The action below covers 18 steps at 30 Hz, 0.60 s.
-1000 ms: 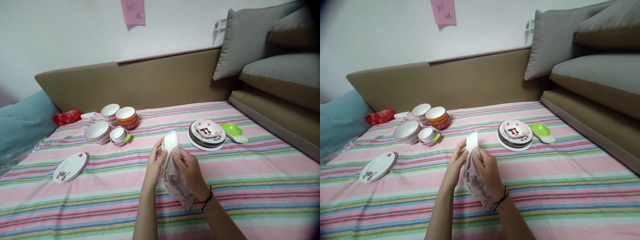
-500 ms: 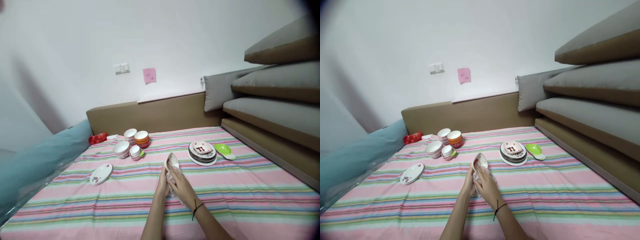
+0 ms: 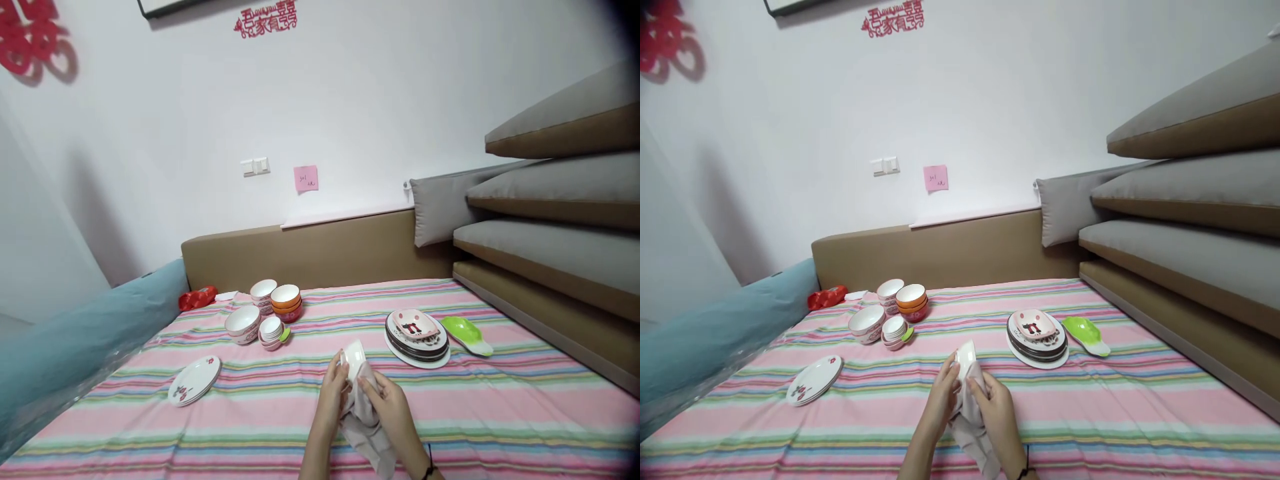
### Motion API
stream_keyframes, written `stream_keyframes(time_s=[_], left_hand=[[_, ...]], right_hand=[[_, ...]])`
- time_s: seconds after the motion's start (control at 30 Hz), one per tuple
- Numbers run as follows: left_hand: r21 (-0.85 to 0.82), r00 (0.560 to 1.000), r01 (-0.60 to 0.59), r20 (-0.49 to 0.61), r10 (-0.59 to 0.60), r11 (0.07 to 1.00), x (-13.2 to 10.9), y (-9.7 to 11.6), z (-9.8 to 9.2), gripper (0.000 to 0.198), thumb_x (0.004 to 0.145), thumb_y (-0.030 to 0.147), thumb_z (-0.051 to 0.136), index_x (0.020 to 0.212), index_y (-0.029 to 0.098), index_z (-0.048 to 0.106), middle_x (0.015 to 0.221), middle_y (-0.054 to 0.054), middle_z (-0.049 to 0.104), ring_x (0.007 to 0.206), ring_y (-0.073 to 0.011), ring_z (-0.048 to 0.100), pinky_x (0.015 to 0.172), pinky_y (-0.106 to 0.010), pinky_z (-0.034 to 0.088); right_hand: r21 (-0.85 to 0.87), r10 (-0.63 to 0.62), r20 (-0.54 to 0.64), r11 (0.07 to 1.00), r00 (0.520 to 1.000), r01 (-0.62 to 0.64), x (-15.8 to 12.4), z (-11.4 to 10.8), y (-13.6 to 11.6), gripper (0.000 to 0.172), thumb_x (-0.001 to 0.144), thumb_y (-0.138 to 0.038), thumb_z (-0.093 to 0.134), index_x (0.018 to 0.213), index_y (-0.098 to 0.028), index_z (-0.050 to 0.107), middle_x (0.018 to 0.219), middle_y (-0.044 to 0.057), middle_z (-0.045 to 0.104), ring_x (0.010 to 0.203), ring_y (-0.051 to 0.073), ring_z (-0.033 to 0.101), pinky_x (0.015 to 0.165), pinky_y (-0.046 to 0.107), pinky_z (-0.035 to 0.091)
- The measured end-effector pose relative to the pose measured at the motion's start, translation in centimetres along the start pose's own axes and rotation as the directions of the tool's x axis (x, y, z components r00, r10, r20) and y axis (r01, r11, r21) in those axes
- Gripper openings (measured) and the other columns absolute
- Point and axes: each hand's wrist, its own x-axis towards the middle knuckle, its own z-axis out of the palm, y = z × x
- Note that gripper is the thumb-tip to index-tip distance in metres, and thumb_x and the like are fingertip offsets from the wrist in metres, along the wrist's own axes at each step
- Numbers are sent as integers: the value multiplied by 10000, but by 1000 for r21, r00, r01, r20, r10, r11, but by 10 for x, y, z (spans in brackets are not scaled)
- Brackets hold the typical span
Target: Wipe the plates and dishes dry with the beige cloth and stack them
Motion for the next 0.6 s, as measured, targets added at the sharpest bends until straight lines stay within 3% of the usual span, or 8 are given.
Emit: stream_keyframes(time_s=[0.07,0.13,0.23,0.3,0.43,0.53,0.6], left_hand=[[-27,999,6,-44,-7,1000,6,-3,4,451,679,446,782,1016,163,682,864,-45,682,735,-178,631,697,-254,486],[-124,993,86,-76,-96,989,11,-6,7,427,696,491,753,922,132,701,801,-63,689,725,-206,639,696,-283,502],[-209,978,189,-45,-203,959,14,-7,8,495,717,533,721,968,107,701,828,-105,703,828,-261,659,759,-322,516],[-198,985,149,-51,-162,969,14,-5,7,500,712,514,736,1004,110,694,889,-118,706,908,-279,657,804,-329,512],[-66,1000,-22,-23,21,998,10,3,6,447,641,356,834,1011,153,687,1061,-122,682,1034,-286,626,877,-320,489],[-48,995,-87,50,89,995,6,8,12,555,645,232,838,1161,229,633,1247,-96,608,1163,-272,557,943,-301,456],[-95,995,-74,62,80,993,6,8,18,607,676,215,815,1235,266,584,1288,-76,583,1160,-258,562,947,-292,456]], right_hand=[[-150,-50,18,987,999,52,3,3,4,471,851,-537,526,935,-112,711,792,101,717,725,258,659,657,329,521],[-303,-156,74,938,985,171,6,4,6,404,882,-461,502,1014,-144,714,941,119,728,860,279,671,769,356,529],[-432,-291,160,838,943,332,12,2,10,402,876,-343,506,1227,-191,630,1251,126,624,1146,300,583,947,395,470],[-450,-276,163,834,947,320,17,-1,13,398,873,-332,500,1216,-179,633,1193,145,656,1073,310,628,872,393,513],[-249,-126,18,960,992,126,25,-7,13,354,862,-454,540,949,-147,693,783,101,717,736,262,674,670,331,537],[15,-34,-55,999,998,34,26,-6,4,411,824,-518,589,956,-137,668,850,97,711,833,260,657,743,333,525],[81,19,-61,997,998,-14,23,-2,-3,436,826,-531,583,986,-132,658,890,101,709,867,264,650,761,337,519]])
